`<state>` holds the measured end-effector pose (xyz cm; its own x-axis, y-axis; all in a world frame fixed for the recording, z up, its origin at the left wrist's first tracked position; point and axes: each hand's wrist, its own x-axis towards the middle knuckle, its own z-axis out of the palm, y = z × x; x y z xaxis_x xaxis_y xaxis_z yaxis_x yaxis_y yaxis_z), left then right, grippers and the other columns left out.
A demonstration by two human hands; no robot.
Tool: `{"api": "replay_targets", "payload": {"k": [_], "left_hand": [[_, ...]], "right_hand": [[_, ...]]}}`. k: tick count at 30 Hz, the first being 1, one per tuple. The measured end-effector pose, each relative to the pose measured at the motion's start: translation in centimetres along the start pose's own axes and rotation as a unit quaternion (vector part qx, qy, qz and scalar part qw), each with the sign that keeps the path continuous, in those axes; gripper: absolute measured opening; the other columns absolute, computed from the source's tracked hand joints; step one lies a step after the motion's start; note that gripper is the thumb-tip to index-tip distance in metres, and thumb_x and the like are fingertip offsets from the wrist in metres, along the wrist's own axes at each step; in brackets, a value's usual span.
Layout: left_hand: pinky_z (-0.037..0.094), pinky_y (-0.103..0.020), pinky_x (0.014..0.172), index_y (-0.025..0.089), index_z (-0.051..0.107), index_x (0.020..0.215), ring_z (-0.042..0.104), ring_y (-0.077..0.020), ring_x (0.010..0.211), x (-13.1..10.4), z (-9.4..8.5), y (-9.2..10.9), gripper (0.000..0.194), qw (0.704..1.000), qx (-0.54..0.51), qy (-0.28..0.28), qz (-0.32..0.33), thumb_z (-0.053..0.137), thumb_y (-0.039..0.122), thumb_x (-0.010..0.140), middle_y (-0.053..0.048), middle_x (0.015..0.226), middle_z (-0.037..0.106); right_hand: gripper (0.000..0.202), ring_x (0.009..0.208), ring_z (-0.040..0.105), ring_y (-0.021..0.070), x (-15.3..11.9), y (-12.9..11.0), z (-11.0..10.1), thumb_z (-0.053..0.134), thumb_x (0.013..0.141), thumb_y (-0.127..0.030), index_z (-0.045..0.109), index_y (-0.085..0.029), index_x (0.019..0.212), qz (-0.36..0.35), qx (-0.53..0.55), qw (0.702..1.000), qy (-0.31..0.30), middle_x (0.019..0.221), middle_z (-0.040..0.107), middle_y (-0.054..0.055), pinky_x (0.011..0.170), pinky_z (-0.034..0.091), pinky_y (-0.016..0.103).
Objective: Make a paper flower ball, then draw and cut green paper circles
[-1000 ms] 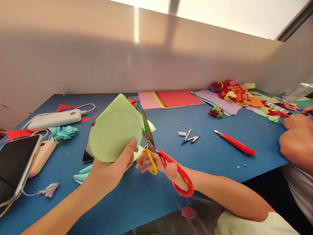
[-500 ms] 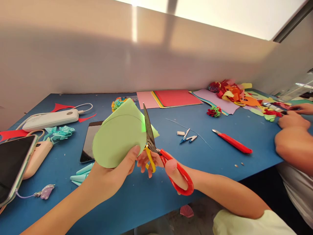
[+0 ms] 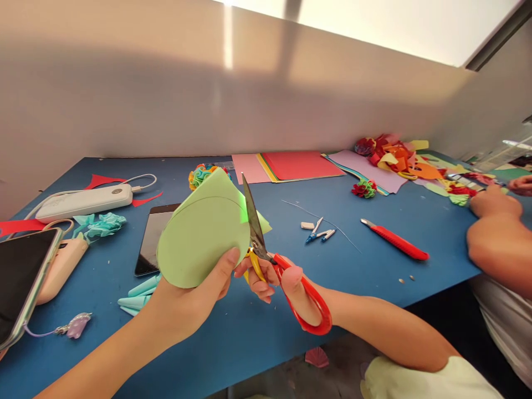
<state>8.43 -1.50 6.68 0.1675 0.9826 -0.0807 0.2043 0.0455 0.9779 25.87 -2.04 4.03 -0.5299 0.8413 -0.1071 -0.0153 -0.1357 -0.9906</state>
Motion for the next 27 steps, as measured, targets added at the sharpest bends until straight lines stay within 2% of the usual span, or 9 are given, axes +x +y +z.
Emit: {"api": "replay_targets", "payload": {"k": [8,12,17,23,27], "left_hand": [[0.026,-0.023,0.042,0.021,0.042,0.052,0.034,-0.0098,0.047,0.0,0.0,0.1,0.041,0.999,-0.021,0.004,-0.023,0.06,0.047,0.078,0.005,0.048,0.034],[0.025,-0.023,0.042,0.02,0.045,0.053,0.031,-0.0093,0.047,0.0,-0.1,0.3,0.04,0.999,-0.025,0.0,-0.03,0.061,0.047,0.078,0.006,0.048,0.034],[0.025,-0.023,0.041,0.021,0.043,0.053,0.03,-0.0091,0.045,0.1,-0.4,0.5,0.039,0.999,-0.029,-0.012,-0.017,0.061,0.043,0.079,0.006,0.046,0.033],[0.024,-0.022,0.04,0.02,0.052,0.057,0.029,-0.008,0.043,0.2,-0.6,0.7,0.032,0.999,-0.03,-0.028,-0.004,0.058,0.039,0.081,0.006,0.046,0.03],[0.024,-0.022,0.039,0.02,0.037,0.046,0.025,-0.0066,0.04,0.3,-0.9,0.8,0.046,0.999,-0.025,-0.048,0.01,0.057,0.041,0.081,0.007,0.042,0.025]], "right_hand": [[0.091,0.059,0.029,0.01,-0.1,0.2,-0.1,0.029,0.057,-0.096,0.053,-0.015,0.091,-0.023,-0.018,1.0,0.002,0.066,0.034,-0.004,0.055,0.033,0.028],[0.086,0.058,0.03,0.009,0.1,0.9,-0.3,0.034,0.06,-0.094,0.054,-0.015,0.089,-0.025,-0.031,0.999,0.019,0.07,0.038,-0.002,0.052,0.031,0.025],[0.08,0.053,0.025,0.0066,0.3,2.2,-0.5,0.039,0.065,-0.089,0.054,-0.015,0.09,-0.051,-0.003,0.999,0.01,0.065,0.031,-0.006,0.047,0.026,0.022],[0.068,0.051,0.022,0.006,0.1,2.2,-0.5,0.048,0.071,-0.081,0.055,-0.015,0.086,-0.052,0.013,0.998,0.025,0.061,0.032,-0.007,0.045,0.02,0.022],[0.073,0.052,0.025,0.0065,-0.1,1.9,-0.5,0.046,0.066,-0.085,0.054,-0.014,0.083,-0.05,0.003,0.999,0.022,0.059,0.034,-0.006,0.046,0.021,0.022]]}}
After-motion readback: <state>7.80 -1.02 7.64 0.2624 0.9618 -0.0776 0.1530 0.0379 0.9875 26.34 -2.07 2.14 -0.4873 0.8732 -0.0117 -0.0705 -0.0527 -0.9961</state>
